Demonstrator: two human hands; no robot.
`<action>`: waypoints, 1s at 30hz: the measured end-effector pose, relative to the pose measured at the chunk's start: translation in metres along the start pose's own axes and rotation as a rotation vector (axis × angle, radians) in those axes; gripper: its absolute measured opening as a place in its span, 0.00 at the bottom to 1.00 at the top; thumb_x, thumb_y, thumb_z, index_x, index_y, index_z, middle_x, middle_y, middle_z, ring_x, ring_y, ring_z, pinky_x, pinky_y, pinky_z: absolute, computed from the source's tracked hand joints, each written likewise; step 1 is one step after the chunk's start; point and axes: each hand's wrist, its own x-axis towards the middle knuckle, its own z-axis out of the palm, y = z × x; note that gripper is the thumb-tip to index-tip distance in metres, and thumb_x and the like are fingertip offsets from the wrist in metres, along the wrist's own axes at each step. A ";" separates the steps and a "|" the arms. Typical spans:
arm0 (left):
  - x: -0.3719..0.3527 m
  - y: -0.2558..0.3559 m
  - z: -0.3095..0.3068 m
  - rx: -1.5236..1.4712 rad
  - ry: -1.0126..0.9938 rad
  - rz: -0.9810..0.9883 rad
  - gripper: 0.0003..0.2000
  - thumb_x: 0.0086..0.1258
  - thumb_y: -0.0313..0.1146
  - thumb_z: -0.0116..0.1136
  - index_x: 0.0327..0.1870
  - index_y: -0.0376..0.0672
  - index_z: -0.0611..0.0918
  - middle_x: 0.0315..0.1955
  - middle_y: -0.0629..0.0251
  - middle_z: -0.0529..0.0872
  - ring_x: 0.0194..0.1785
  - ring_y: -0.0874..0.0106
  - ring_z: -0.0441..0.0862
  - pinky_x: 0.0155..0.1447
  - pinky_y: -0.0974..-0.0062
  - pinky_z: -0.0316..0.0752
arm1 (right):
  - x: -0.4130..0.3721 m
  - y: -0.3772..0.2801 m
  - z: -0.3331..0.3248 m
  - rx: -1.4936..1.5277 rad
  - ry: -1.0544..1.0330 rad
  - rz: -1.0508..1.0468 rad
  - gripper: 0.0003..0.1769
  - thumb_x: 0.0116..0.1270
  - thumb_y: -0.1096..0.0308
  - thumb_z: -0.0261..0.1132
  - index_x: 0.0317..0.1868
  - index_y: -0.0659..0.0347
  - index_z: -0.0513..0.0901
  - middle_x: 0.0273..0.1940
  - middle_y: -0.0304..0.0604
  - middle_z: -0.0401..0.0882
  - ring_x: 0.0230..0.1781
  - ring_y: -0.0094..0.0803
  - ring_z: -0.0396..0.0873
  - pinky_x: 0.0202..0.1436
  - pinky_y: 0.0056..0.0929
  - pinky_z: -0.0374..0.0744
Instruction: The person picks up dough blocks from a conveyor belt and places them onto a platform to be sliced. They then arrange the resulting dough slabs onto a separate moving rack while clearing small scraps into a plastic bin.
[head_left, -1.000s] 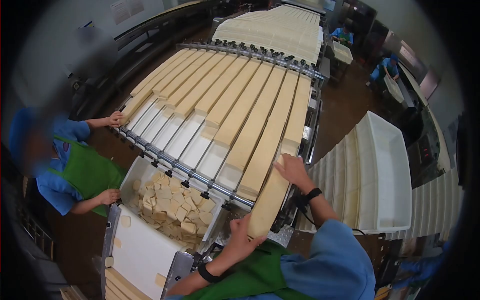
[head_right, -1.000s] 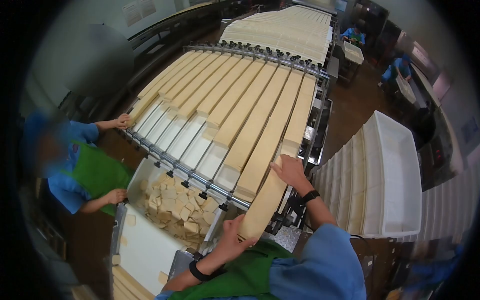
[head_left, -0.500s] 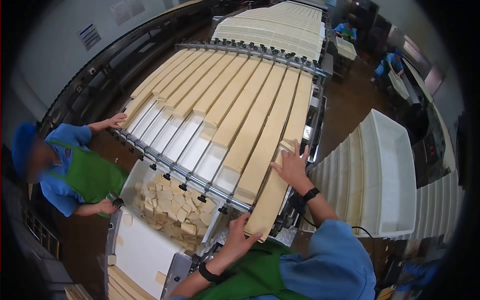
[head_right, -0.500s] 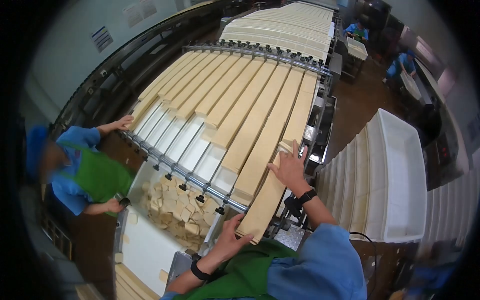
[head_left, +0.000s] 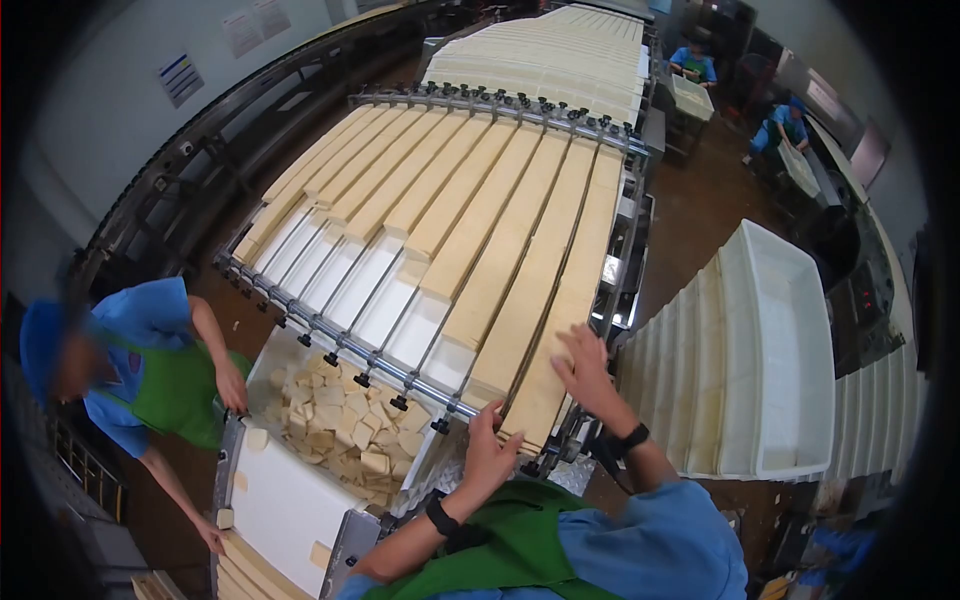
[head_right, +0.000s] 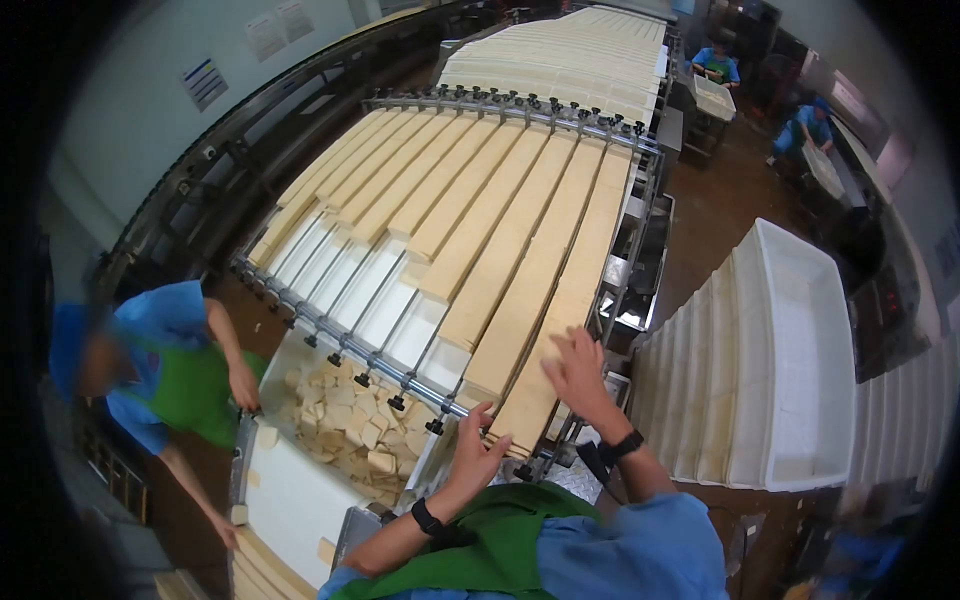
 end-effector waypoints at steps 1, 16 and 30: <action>-0.001 -0.002 -0.001 -0.004 -0.011 0.057 0.32 0.62 0.26 0.64 0.69 0.39 0.65 0.53 0.49 0.69 0.57 0.55 0.71 0.63 0.64 0.69 | -0.013 -0.011 -0.003 0.038 -0.084 -0.060 0.32 0.68 0.52 0.64 0.69 0.56 0.70 0.70 0.58 0.61 0.76 0.57 0.52 0.75 0.67 0.43; -0.006 -0.031 -0.049 -0.192 -0.052 0.135 0.33 0.55 0.12 0.51 0.67 0.41 0.72 0.55 0.57 0.76 0.63 0.63 0.74 0.65 0.72 0.70 | -0.077 -0.050 0.017 -0.322 -0.073 -0.654 0.20 0.58 0.68 0.66 0.51 0.37 0.86 0.63 0.40 0.73 0.69 0.40 0.69 0.73 0.74 0.51; -0.052 -0.227 -0.136 0.224 0.812 -0.396 0.29 0.54 0.22 0.62 0.62 0.40 0.74 0.58 0.48 0.73 0.61 0.51 0.73 0.68 0.60 0.68 | -0.067 -0.055 0.018 -0.339 -0.019 -0.670 0.14 0.56 0.68 0.68 0.41 0.37 0.89 0.61 0.39 0.74 0.67 0.41 0.71 0.75 0.71 0.49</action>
